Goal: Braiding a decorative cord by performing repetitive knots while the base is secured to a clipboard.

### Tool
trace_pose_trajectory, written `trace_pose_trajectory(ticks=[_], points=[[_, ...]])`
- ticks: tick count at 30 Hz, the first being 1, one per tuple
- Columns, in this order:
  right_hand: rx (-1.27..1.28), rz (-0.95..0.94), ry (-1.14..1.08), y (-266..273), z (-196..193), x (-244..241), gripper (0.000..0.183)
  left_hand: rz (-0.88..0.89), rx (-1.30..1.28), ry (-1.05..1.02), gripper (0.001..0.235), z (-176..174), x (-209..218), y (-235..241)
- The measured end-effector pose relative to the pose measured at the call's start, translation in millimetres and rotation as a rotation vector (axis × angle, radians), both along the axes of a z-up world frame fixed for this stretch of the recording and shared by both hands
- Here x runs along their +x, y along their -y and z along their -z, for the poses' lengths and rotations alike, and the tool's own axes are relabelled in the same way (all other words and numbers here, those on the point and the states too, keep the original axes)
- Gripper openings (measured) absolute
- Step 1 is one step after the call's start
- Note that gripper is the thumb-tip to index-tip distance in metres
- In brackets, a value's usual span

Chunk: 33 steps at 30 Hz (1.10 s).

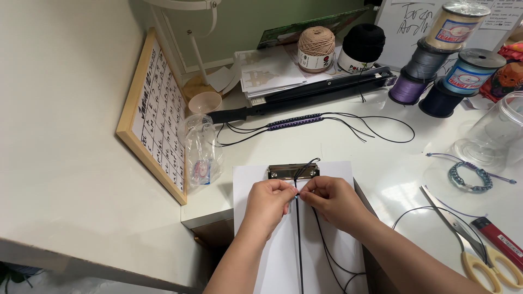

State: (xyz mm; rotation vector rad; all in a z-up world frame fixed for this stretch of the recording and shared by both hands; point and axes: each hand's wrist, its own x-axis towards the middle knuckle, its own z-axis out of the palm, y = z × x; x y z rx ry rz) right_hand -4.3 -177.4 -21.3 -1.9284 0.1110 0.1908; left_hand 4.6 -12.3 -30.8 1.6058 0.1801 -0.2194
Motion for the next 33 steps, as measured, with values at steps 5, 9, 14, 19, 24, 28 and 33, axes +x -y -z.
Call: trace_pose_trajectory(ticks=[5, 9, 14, 19, 24, 28, 33], points=[[0.009, -0.009, -0.008, 1.7, 6.4, 2.0, 0.009, 0.004, 0.021, -0.003, 0.013, -0.1, -0.7, 0.0], [0.007, -0.013, -0.004, 1.6, 5.8, 2.0, 0.008, 0.022, 0.031, -0.004, 0.013, -3.8, -2.1, -2.0], [-0.01, -0.013, -0.011, 1.2, 5.4, 0.8, 0.009, 0.022, 0.029, -0.009, 0.012, -4.5, -3.5, -2.6], [-0.036, -0.023, -0.003, -0.5, 0.3, -0.7, 0.009, 0.034, 0.054, -0.017, 0.014, -15.7, -6.8, -3.0], [-0.104, -0.045, 0.028, -0.3, 2.1, 0.2, 0.01, 0.046, 0.066, 0.037, 0.014, -4.4, -0.9, -3.5], [-0.237, -0.078, 0.103, 1.7, 11.9, 4.7, 0.01, 0.093, 0.134, 0.051, 0.014, 4.6, 0.9, -3.2], [-0.34, -0.086, 0.129, 0.1, 13.1, 3.4, 0.013, 0.121, 0.148, 0.073, 0.014, 10.4, 1.2, -6.1]])
